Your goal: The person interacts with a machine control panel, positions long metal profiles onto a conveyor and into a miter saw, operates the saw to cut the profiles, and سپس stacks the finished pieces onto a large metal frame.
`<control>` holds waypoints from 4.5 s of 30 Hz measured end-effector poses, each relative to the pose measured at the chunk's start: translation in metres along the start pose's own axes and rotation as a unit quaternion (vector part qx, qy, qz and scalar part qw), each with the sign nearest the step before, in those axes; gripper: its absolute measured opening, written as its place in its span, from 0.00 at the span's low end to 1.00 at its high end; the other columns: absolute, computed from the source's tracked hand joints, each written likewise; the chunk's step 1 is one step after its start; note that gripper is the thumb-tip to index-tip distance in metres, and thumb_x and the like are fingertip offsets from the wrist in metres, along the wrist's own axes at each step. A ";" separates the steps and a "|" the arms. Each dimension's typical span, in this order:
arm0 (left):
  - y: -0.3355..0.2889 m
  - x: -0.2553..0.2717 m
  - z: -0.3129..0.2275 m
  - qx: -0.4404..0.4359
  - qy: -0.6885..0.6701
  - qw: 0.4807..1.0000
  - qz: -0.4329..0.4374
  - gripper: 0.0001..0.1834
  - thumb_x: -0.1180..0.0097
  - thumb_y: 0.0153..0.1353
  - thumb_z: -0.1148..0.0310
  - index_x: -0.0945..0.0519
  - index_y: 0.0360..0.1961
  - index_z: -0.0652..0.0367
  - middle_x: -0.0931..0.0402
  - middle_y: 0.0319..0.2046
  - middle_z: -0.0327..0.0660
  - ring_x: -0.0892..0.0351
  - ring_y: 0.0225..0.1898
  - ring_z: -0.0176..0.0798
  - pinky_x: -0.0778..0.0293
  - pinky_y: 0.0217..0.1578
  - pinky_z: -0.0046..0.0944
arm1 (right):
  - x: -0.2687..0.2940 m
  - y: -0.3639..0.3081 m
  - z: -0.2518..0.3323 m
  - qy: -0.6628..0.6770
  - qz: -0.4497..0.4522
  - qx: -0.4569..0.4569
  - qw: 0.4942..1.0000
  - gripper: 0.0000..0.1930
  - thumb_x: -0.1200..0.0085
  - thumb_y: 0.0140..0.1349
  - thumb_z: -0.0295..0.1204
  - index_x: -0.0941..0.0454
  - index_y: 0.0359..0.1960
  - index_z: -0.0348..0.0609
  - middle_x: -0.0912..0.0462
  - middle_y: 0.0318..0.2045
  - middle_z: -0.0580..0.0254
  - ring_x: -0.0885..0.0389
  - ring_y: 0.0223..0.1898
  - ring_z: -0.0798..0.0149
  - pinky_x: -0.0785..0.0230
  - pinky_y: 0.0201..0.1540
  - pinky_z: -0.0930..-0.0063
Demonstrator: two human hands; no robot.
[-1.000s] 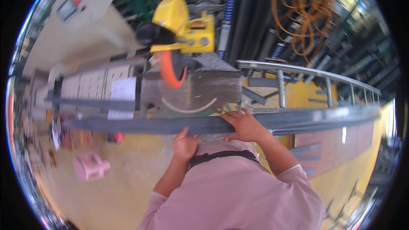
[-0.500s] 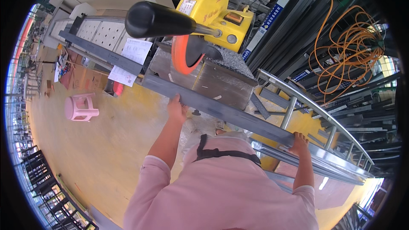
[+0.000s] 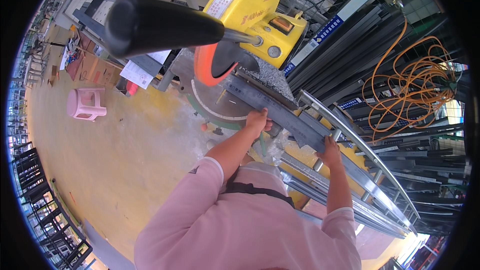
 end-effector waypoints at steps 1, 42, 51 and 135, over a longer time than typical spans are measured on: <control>0.000 -0.002 -0.002 0.000 0.032 0.999 -0.015 0.22 0.52 0.72 0.55 0.26 0.42 0.69 0.18 0.29 0.47 0.18 0.21 0.41 0.19 0.21 0.39 | -0.002 0.003 0.001 0.004 -0.022 0.012 1.000 0.48 0.26 0.41 0.39 0.37 0.66 0.39 0.33 0.63 0.52 0.34 0.64 0.48 0.38 0.64 0.53; -0.001 -0.014 -0.022 0.032 0.186 0.982 -0.010 0.28 0.58 0.73 0.50 0.22 0.28 0.65 0.19 0.20 0.45 0.25 0.15 0.35 0.30 0.17 0.35 | 0.042 0.030 0.028 -0.131 0.131 0.001 0.983 0.35 0.29 0.45 0.39 0.27 0.57 0.42 0.25 0.55 0.53 0.25 0.57 0.47 0.30 0.57 0.55; -0.002 -0.004 -0.024 -0.018 0.216 0.976 0.005 0.29 0.60 0.73 0.50 0.20 0.29 0.66 0.18 0.21 0.47 0.20 0.19 0.40 0.26 0.20 0.38 | 0.352 -0.034 0.367 0.449 -0.197 0.525 0.695 0.39 0.57 0.68 0.59 0.34 0.58 0.26 0.22 0.49 0.41 0.21 0.50 0.53 0.31 0.57 0.58; 0.053 0.298 -0.191 -0.056 0.135 0.984 0.099 0.15 0.42 0.61 0.66 0.23 0.48 0.61 0.19 0.34 0.42 0.20 0.28 0.35 0.24 0.26 0.36 | -0.090 0.060 0.192 0.856 -0.237 -0.270 0.373 0.08 0.56 0.74 0.35 0.27 0.42 0.47 0.25 0.27 0.68 0.27 0.27 0.74 0.32 0.25 0.81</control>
Point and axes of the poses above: each hand's wrist, its own y-axis towards the middle knuckle, its own x-axis out of the back of the hand, z = x × y, the point moved 3 cm from there along y, towards the middle knuckle
